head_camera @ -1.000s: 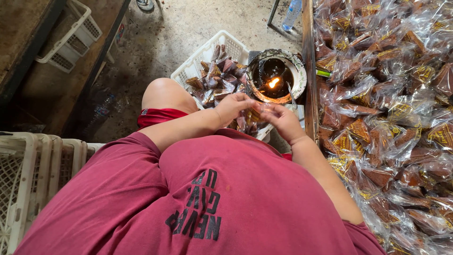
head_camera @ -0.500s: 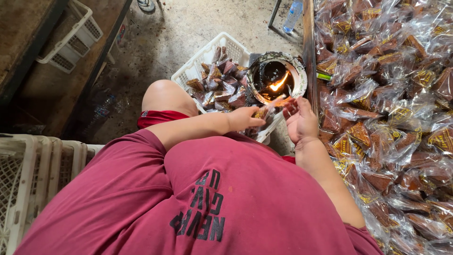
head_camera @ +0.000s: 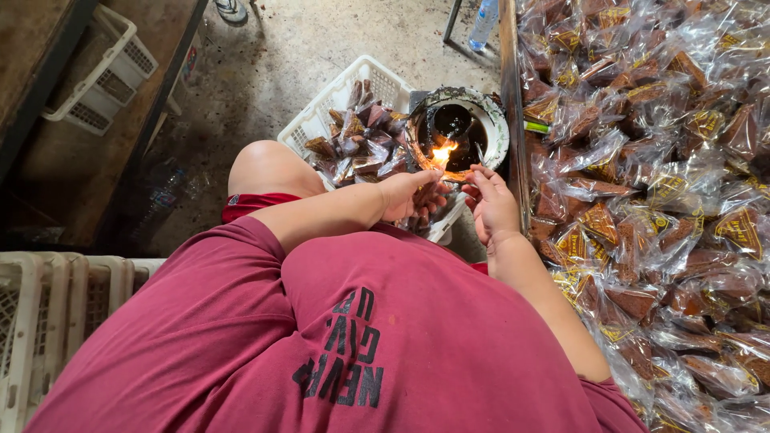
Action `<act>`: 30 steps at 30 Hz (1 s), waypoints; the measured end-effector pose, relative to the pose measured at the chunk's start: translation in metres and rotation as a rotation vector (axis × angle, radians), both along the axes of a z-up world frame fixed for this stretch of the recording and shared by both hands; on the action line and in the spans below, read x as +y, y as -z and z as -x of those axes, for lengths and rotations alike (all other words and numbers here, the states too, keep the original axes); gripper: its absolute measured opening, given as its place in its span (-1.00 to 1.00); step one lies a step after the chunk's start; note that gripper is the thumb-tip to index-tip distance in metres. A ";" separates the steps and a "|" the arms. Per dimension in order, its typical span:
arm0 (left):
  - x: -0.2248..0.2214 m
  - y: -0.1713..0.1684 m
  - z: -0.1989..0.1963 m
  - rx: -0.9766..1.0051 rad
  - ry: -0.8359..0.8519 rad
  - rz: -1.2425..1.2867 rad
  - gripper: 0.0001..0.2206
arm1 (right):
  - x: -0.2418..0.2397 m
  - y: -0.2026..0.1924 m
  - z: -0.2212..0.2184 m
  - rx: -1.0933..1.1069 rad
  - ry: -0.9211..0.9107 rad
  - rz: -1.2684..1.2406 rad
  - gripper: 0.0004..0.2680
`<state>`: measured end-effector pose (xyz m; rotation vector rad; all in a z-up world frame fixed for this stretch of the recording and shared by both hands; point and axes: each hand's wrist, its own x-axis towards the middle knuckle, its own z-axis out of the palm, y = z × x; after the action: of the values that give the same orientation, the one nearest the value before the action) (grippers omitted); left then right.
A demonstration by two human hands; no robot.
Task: Sealing individual plastic bags containing pastries by folding the top and passing it over a small flame.
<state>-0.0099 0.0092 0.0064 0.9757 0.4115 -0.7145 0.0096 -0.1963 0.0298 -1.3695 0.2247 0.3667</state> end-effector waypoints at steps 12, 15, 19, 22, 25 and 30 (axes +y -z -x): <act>0.005 -0.038 0.040 -0.264 -0.146 0.069 -0.52 | 0.008 -0.004 0.007 0.159 -0.140 -0.104 -0.88; 0.013 -0.022 0.031 -0.314 -0.343 0.128 -0.52 | 0.010 -0.016 0.015 0.173 -0.270 -0.023 -0.86; 0.005 -0.010 0.035 -0.484 -0.189 -0.017 -0.54 | 0.009 -0.024 0.027 0.133 -0.348 0.201 -0.74; 0.010 -0.010 0.038 -0.404 -0.142 -0.056 -0.66 | -0.006 -0.031 0.019 -0.227 -0.456 0.713 -0.65; 0.030 -0.011 0.032 -0.353 -0.229 -0.319 -0.61 | -0.036 -0.037 0.000 -0.507 -0.234 0.901 -0.83; 0.047 0.062 0.020 -0.077 -0.502 -0.293 -0.31 | -0.107 -0.010 -0.041 -0.083 -0.146 1.569 -0.66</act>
<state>-0.0294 0.0560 -0.0558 1.1118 0.6759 -0.1631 0.0511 -0.3035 0.0403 -2.9493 0.3641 0.2154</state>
